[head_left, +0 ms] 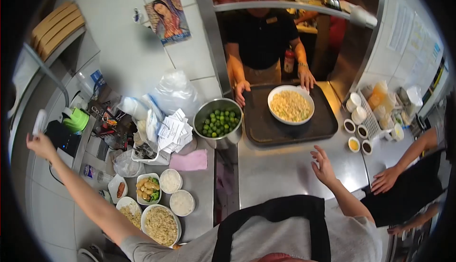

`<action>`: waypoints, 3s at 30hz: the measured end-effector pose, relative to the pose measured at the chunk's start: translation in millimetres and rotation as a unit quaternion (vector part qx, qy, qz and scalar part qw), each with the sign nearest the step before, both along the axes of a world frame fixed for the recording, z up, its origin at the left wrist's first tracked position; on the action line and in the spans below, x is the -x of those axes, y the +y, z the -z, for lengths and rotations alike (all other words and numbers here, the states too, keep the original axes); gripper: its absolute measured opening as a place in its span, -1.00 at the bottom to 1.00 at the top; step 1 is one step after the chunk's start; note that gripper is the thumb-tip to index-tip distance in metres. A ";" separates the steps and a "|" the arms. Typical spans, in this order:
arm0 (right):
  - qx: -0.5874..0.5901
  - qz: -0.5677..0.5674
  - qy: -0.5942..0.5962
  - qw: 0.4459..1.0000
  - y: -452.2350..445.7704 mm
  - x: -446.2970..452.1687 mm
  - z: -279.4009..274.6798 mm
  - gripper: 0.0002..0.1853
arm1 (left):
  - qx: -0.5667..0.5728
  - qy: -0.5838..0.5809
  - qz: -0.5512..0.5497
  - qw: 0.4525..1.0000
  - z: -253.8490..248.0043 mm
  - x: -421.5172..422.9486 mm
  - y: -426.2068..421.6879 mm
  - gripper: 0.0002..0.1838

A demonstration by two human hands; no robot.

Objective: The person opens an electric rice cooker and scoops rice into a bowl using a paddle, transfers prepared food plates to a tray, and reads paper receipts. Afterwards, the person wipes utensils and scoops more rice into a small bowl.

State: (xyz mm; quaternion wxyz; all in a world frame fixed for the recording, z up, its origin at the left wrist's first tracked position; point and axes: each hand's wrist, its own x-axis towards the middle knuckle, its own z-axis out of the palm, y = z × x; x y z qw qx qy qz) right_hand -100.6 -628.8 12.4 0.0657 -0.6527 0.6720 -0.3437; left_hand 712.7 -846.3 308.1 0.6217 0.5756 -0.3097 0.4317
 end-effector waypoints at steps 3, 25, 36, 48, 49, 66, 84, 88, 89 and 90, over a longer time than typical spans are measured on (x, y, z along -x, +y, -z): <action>0.065 -0.081 0.000 0.995 -44.1 -25.2 -70.2 -0.68 | 0.192 0.002 0.388 0.901 7.0 143.3 9.8 -0.47; -0.040 -0.356 0.087 0.930 -82.7 -64.3 -185.7 -0.57 | -0.073 0.507 0.856 -0.067 230.8 584.0 57.1 -0.34; 0.364 -0.214 0.366 0.829 -244.8 -125.9 -427.7 -0.68 | 0.156 0.377 0.820 0.402 194.4 505.2 73.9 -0.63; 0.493 -0.031 -0.071 0.866 -384.4 -84.7 -585.5 -0.69 | 0.034 0.431 0.778 0.457 237.9 493.1 84.0 -0.65; 0.503 -0.023 -0.047 0.863 -380.3 -89.3 -594.9 -0.71 | 0.022 0.426 0.782 0.455 237.8 494.5 83.3 -0.65; -0.176 -0.299 -0.110 0.931 -67.6 -41.9 -162.3 -0.67 | -0.181 0.199 0.883 0.385 218.3 604.1 122.6 -0.69; 0.278 0.325 -0.448 0.785 312.1 89.1 -72.3 -0.75 | -0.335 0.225 0.911 -0.084 227.7 771.4 238.5 -0.57; 0.318 0.393 -0.411 0.759 371.4 70.8 -67.9 -0.78 | -0.382 0.169 0.900 -0.126 234.2 800.2 304.8 -0.34; 0.323 0.397 -0.401 0.760 384.8 69.3 -65.5 -0.78 | -0.384 0.160 0.899 -0.137 234.1 805.7 323.1 -0.28; 0.324 0.399 -0.390 0.764 394.6 69.1 -65.3 -0.78 | -0.390 0.156 0.897 -0.142 231.7 810.8 336.7 -0.28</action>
